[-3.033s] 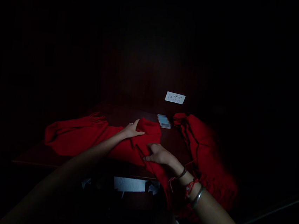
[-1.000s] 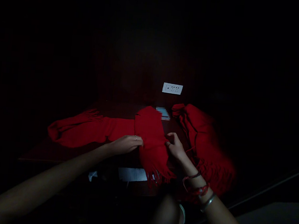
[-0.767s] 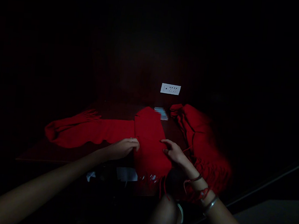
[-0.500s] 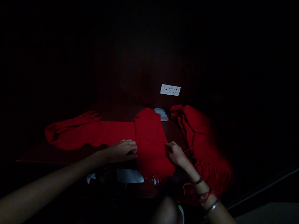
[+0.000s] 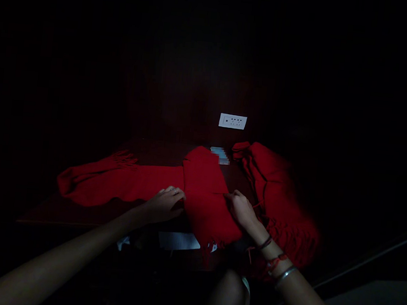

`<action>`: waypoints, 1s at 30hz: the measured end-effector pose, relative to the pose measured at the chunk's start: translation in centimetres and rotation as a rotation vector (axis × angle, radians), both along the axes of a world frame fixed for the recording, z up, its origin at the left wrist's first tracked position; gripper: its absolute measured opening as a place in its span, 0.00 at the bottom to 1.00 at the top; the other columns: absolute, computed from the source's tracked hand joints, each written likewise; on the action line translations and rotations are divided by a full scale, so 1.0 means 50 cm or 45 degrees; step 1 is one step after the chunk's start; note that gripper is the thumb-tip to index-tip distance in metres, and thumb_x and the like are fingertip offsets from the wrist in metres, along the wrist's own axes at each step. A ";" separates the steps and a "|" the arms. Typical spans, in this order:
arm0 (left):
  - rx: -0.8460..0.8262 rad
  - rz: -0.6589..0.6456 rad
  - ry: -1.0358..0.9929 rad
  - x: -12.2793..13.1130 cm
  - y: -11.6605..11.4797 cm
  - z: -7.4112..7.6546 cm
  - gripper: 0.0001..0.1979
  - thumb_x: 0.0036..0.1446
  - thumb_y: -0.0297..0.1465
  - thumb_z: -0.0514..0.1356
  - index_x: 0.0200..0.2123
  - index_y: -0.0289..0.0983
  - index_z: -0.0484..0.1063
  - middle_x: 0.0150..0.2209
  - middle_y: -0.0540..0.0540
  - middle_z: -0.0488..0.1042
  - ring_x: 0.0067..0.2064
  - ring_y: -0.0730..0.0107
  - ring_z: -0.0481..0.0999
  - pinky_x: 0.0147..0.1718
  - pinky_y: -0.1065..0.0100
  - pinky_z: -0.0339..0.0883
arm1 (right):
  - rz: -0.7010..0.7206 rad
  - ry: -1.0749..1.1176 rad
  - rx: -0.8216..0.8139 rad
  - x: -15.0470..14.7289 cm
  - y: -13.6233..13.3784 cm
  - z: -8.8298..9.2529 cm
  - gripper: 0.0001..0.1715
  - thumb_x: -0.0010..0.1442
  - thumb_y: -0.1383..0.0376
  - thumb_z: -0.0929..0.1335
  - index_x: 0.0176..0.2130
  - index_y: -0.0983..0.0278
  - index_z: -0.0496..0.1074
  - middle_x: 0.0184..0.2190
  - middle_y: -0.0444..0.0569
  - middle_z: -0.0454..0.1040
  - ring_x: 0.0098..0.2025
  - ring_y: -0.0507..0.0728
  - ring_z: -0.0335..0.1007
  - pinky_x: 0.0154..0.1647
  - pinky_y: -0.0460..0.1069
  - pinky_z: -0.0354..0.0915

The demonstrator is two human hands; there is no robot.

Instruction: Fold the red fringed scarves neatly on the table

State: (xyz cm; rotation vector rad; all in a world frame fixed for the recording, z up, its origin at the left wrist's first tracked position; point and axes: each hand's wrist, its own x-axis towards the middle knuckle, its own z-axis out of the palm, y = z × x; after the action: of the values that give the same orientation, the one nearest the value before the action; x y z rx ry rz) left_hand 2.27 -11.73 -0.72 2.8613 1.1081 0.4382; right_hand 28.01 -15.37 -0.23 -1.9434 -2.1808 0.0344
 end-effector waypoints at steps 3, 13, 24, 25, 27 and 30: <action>0.015 -0.144 -0.118 0.012 -0.021 0.015 0.08 0.53 0.29 0.47 0.34 0.38 0.64 0.43 0.47 0.65 0.45 0.67 0.60 0.44 0.63 0.54 | -0.017 -0.071 0.135 -0.013 -0.013 0.006 0.18 0.54 0.71 0.56 0.40 0.64 0.68 0.40 0.55 0.63 0.38 0.55 0.61 0.39 0.48 0.57; -0.363 -0.597 -0.119 -0.032 0.013 0.015 0.13 0.46 0.18 0.43 0.20 0.36 0.62 0.27 0.50 0.65 0.31 0.76 0.64 0.33 0.73 0.59 | 0.240 -0.025 0.231 -0.002 -0.013 -0.036 0.19 0.58 0.64 0.55 0.47 0.62 0.64 0.46 0.54 0.62 0.48 0.56 0.55 0.47 0.52 0.56; -0.235 -0.344 -0.070 0.046 0.054 0.006 0.15 0.52 0.38 0.51 0.43 0.40 0.63 0.46 0.47 0.64 0.48 0.68 0.61 0.48 0.64 0.51 | 0.471 -0.031 0.186 -0.028 0.013 -0.035 0.22 0.59 0.59 0.55 0.51 0.63 0.60 0.49 0.53 0.59 0.52 0.55 0.52 0.51 0.52 0.51; -0.245 -0.330 -0.034 0.050 0.072 0.007 0.17 0.51 0.39 0.52 0.44 0.40 0.62 0.47 0.47 0.63 0.49 0.67 0.60 0.49 0.62 0.49 | 0.458 -0.036 0.187 -0.024 0.029 -0.037 0.23 0.59 0.60 0.54 0.51 0.63 0.60 0.49 0.54 0.59 0.52 0.55 0.52 0.52 0.52 0.50; -0.314 -0.324 0.058 0.053 0.111 0.013 0.20 0.49 0.39 0.53 0.46 0.41 0.60 0.50 0.47 0.60 0.52 0.66 0.57 0.52 0.59 0.43 | 0.434 -0.048 0.182 -0.020 0.064 -0.037 0.23 0.59 0.60 0.54 0.51 0.65 0.60 0.49 0.54 0.59 0.52 0.55 0.52 0.52 0.51 0.50; -0.418 -0.231 0.188 0.058 0.146 0.029 0.28 0.45 0.42 0.56 0.50 0.42 0.56 0.55 0.45 0.55 0.55 0.62 0.52 0.53 0.52 0.35 | 0.434 -0.068 0.170 -0.024 0.110 -0.031 0.23 0.60 0.61 0.53 0.51 0.67 0.60 0.49 0.54 0.60 0.51 0.54 0.53 0.52 0.49 0.50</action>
State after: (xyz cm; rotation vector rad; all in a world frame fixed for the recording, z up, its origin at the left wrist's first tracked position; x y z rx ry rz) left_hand 5.15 -4.45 0.75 2.6986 0.8347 0.0304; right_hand 26.80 -9.88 -1.77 -1.5022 -2.4552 -0.1064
